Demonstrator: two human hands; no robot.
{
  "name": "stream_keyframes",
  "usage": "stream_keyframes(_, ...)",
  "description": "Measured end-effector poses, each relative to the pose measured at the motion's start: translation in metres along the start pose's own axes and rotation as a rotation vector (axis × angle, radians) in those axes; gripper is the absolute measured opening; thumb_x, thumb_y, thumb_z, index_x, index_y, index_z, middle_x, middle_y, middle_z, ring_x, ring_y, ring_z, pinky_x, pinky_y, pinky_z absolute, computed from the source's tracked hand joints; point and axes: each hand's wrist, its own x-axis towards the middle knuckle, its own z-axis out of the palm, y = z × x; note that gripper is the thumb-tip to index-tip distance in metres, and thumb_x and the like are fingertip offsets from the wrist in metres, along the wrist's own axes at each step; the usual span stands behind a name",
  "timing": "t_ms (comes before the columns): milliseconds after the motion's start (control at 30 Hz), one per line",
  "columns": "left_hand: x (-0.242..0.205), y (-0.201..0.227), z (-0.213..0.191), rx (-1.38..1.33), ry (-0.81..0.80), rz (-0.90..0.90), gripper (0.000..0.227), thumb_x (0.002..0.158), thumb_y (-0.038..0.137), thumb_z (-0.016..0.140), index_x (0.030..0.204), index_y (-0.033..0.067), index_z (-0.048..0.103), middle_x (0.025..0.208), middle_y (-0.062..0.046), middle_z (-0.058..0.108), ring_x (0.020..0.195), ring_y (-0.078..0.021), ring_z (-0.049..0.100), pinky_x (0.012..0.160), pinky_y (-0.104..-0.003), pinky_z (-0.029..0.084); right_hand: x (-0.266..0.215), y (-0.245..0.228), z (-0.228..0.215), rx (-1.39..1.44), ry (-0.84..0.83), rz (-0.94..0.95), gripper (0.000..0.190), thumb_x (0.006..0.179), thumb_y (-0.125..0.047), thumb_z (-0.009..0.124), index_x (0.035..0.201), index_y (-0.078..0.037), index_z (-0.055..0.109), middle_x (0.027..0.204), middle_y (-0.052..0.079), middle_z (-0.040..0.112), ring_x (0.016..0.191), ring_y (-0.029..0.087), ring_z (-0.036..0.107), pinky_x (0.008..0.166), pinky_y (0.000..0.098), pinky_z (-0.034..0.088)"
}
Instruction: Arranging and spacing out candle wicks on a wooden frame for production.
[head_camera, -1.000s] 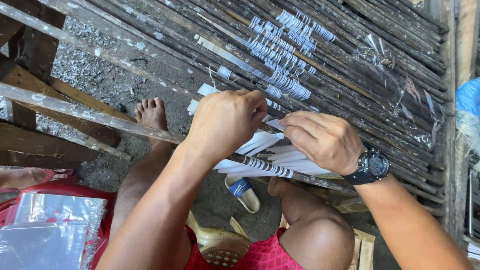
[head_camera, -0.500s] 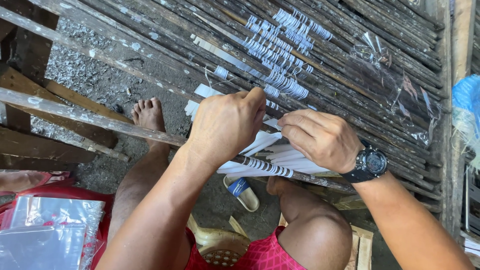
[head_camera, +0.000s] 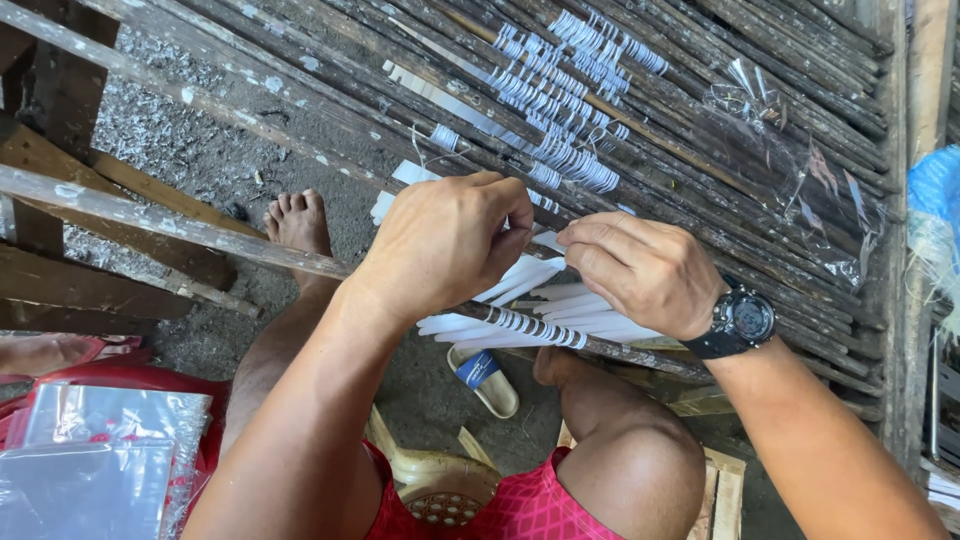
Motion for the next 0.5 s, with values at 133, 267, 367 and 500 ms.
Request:
stream_keyframes(133, 0.0, 0.001, 0.0, 0.035, -0.004, -0.001, 0.006, 0.071, 0.013, 0.058, 0.066, 0.0101, 0.055, 0.051, -0.005, 0.051, 0.049, -0.0287, 0.057, 0.043, -0.037, 0.045, 0.0, 0.0, 0.0, 0.002, -0.003, -0.002, 0.008, 0.085, -0.008, 0.051, 0.081, -0.005, 0.058, 0.082, 0.007, 0.058, 0.084, 0.024, 0.06, 0.063, 0.0317, 0.05)
stream_keyframes(267, 0.0, 0.002, 0.0, 0.049, -0.002, -0.005, 0.006, 0.07, 0.014, 0.06, 0.067, 0.0109, 0.056, 0.05, -0.005, 0.052, 0.048, -0.0277, 0.058, 0.043, -0.037, 0.045, 0.0, -0.001, -0.001, -0.004, -0.01, -0.015, 0.007, 0.084, -0.007, 0.052, 0.08, -0.005, 0.057, 0.081, 0.007, 0.057, 0.084, 0.024, 0.06, 0.063, 0.0317, 0.05)
stream_keyframes(367, 0.0, 0.005, -0.006, 0.001, 0.006, -0.028, 0.002, 0.071, 0.015, 0.06, 0.071, 0.0127, 0.059, 0.044, -0.003, 0.048, 0.046, -0.0289, 0.056, 0.046, -0.038, 0.045, 0.0, -0.001, -0.001, -0.011, -0.009, -0.015, 0.007, 0.084, -0.006, 0.052, 0.081, -0.005, 0.057, 0.081, 0.007, 0.057, 0.084, 0.024, 0.06, 0.064, 0.0314, 0.05)
stream_keyframes(500, 0.0, 0.007, -0.011, -0.055, 0.006, -0.064, 0.003, 0.071, 0.015, 0.059, 0.072, 0.0135, 0.061, 0.039, -0.003, 0.046, 0.045, -0.0296, 0.055, 0.046, -0.038, 0.045, 0.0, -0.002, -0.001, -0.023, -0.006, -0.004, 0.006, 0.084, -0.006, 0.053, 0.08, -0.004, 0.058, 0.081, 0.008, 0.058, 0.084, 0.024, 0.06, 0.063, 0.0314, 0.051)
